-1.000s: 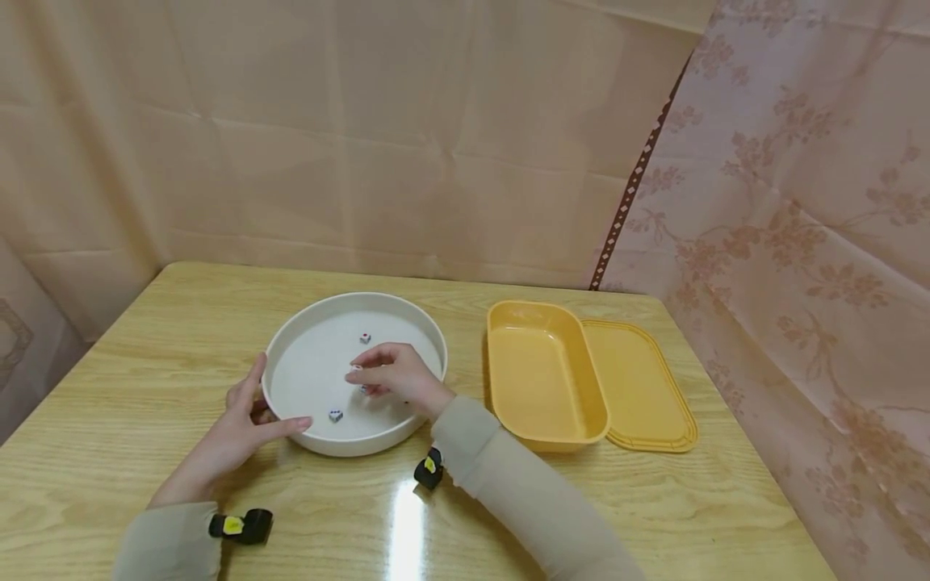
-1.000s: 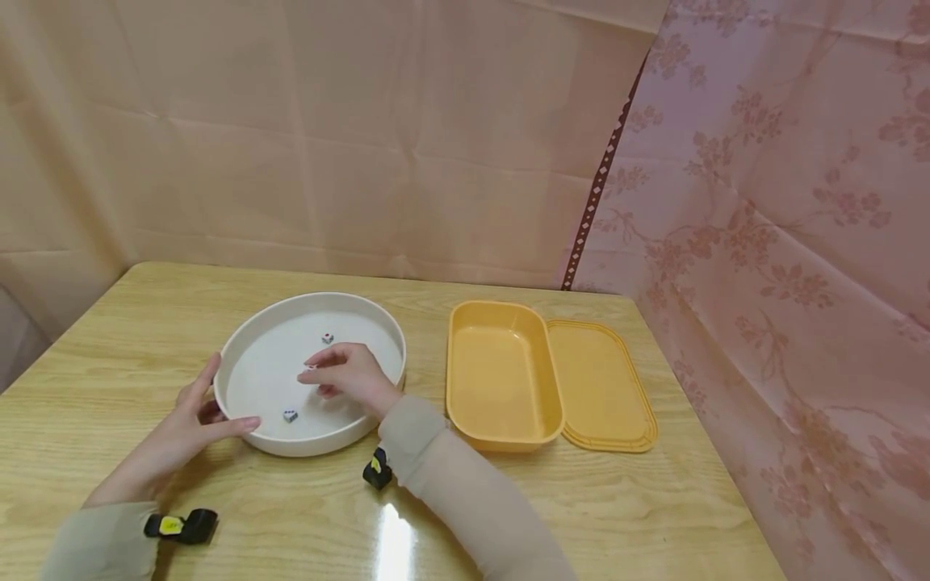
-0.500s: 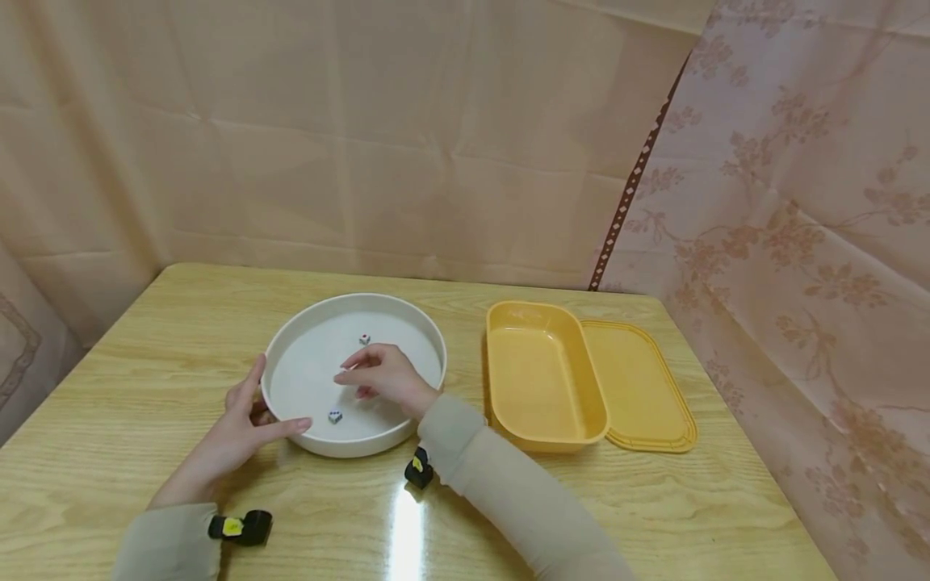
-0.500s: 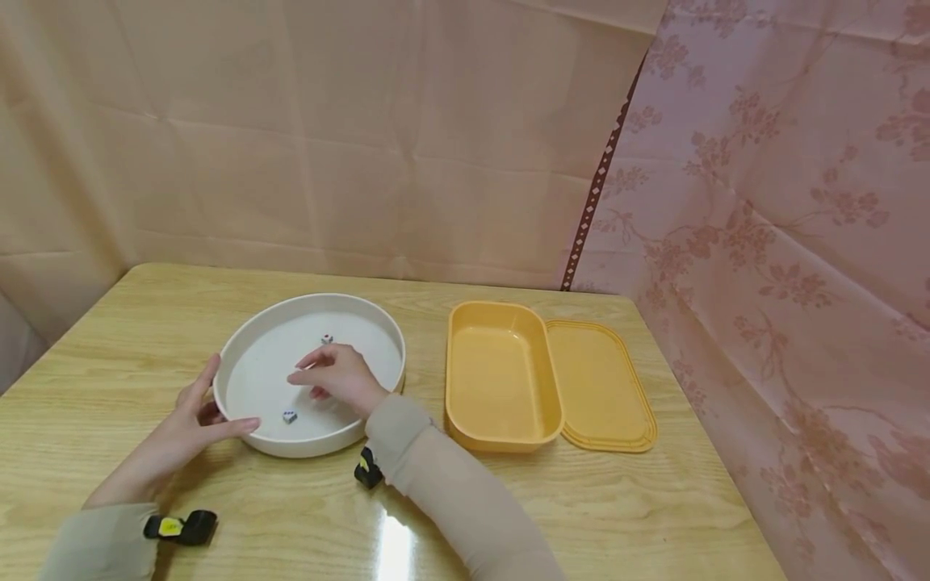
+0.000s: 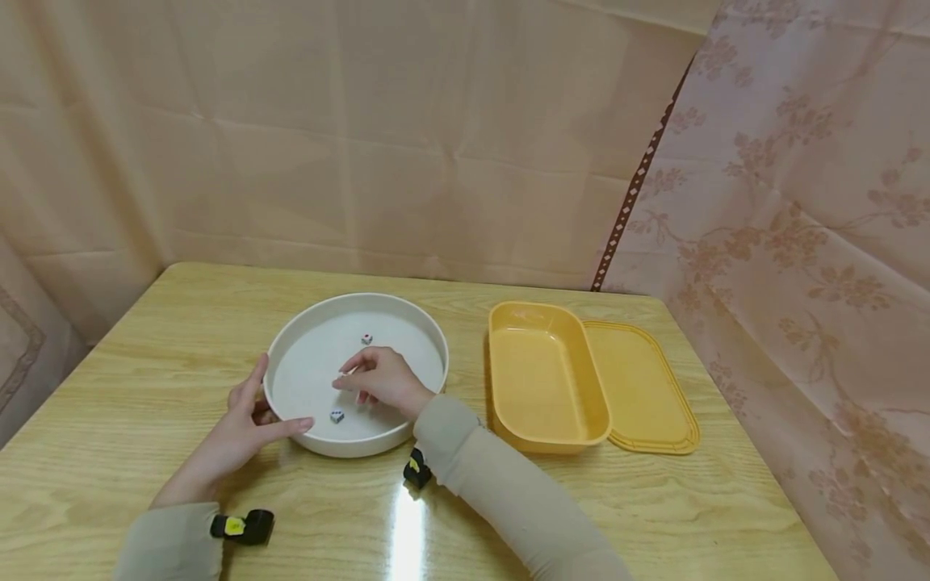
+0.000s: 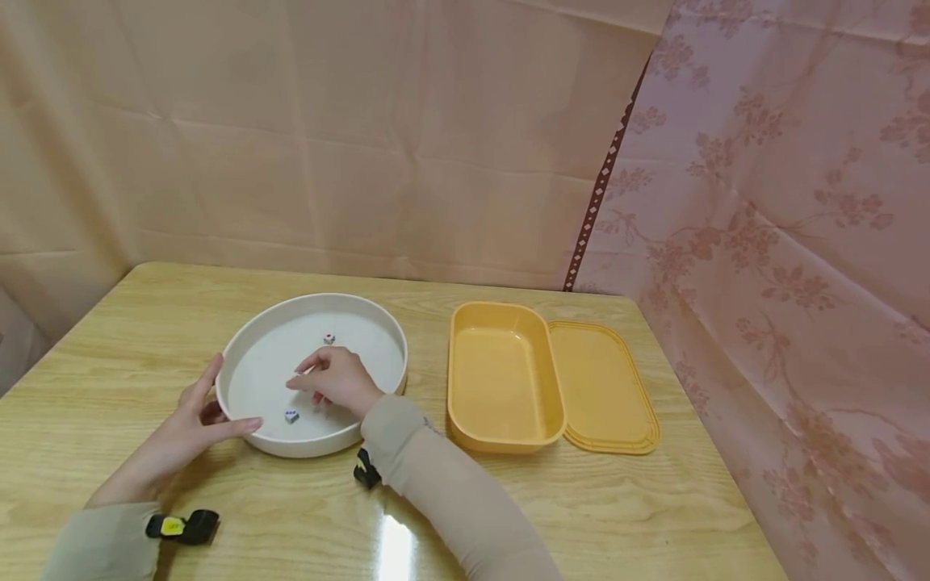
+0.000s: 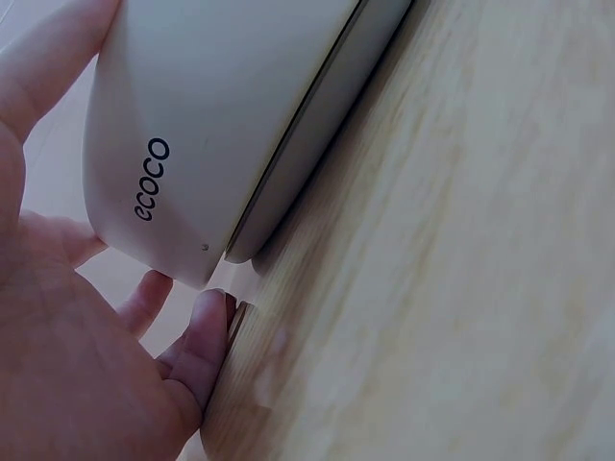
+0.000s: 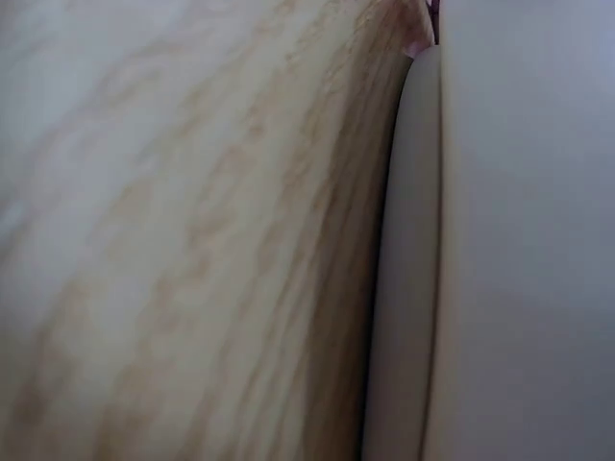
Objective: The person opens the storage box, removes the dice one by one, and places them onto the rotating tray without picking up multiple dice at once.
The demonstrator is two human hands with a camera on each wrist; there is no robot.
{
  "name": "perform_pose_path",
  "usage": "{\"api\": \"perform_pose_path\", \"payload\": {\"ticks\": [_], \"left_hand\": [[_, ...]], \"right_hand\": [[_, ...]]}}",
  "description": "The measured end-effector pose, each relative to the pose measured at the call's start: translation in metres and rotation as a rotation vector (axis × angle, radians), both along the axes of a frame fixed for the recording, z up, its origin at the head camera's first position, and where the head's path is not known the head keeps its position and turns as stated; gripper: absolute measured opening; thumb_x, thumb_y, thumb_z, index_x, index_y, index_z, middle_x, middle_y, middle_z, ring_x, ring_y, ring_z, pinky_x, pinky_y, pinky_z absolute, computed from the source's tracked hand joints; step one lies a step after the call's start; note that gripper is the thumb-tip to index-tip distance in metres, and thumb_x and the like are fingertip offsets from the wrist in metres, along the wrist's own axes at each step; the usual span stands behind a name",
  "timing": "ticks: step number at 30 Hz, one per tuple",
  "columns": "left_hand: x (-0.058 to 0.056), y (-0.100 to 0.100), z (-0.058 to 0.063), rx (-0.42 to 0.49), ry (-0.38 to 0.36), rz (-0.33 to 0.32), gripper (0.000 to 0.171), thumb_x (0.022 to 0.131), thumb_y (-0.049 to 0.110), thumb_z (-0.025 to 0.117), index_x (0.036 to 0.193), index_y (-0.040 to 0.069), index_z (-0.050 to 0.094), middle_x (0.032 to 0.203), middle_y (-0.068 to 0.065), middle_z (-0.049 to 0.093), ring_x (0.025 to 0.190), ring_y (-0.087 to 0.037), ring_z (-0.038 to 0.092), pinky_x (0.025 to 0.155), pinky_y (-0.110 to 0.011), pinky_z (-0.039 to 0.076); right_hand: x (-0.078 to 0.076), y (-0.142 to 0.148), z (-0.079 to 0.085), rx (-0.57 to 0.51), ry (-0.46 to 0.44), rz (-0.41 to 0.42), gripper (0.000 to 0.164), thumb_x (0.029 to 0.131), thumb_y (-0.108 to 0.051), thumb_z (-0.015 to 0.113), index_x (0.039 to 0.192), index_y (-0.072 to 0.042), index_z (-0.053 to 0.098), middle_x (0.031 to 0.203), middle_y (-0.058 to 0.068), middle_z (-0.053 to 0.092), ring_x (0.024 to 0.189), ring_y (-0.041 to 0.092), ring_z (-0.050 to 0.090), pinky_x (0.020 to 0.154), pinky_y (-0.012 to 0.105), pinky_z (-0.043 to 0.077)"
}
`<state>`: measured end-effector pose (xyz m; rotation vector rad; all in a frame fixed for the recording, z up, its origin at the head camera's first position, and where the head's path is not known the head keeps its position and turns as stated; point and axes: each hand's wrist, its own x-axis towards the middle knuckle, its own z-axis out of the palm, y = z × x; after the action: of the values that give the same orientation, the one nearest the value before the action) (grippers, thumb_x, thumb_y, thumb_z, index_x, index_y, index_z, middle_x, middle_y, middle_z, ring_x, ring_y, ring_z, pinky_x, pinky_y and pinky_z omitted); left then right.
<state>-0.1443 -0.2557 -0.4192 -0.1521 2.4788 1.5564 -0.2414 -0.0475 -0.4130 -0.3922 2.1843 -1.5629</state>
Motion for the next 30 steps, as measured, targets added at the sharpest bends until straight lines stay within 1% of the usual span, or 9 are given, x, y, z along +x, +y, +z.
{"api": "perform_pose_path", "payload": {"ticks": [8,12,21,30], "left_hand": [[-0.0002,-0.0001,0.0020,-0.002,0.008,-0.002,0.123,0.087,0.037,0.076,0.153,0.024,-0.027,0.153,-0.036,-0.012,0.138,-0.052,0.032,0.114,-0.061,0.027],[-0.0001,0.0003,0.0012,-0.004,0.005,0.000,0.124,0.087,0.036,0.077,0.153,0.024,-0.027,0.153,-0.036,-0.010,0.138,-0.051,0.032,0.115,-0.061,0.026],[-0.0005,0.0003,0.0002,0.001,-0.006,-0.007,0.122,0.088,0.035,0.076,0.153,0.022,-0.027,0.153,-0.036,-0.012,0.139,-0.053,0.030,0.115,-0.061,0.027],[0.0006,0.0002,-0.0012,0.011,-0.008,0.000,0.123,0.088,0.035,0.076,0.152,0.025,-0.028,0.153,-0.035,-0.014,0.138,-0.052,0.031,0.115,-0.061,0.027]], "right_hand": [[0.0000,-0.0010,0.0019,0.036,0.003,0.004,0.016,0.083,-0.016,0.080,0.095,-0.010,0.072,0.061,0.001,0.058,0.044,0.011,0.051,0.042,0.019,0.042],[-0.0001,-0.0004,0.0006,0.027,-0.008,0.005,0.017,0.083,-0.016,0.080,0.096,-0.009,0.072,0.061,0.000,0.058,0.043,0.011,0.051,0.041,0.019,0.042],[0.0017,0.0002,-0.0014,0.009,-0.017,-0.001,0.017,0.083,-0.014,0.080,0.097,-0.008,0.072,0.060,-0.001,0.057,0.042,0.011,0.050,0.040,0.019,0.042],[0.0024,0.0015,0.0016,-0.020,-0.028,0.012,0.020,0.083,-0.014,0.080,0.099,-0.007,0.072,0.062,0.001,0.058,0.043,0.011,0.050,0.042,0.020,0.043]]}}
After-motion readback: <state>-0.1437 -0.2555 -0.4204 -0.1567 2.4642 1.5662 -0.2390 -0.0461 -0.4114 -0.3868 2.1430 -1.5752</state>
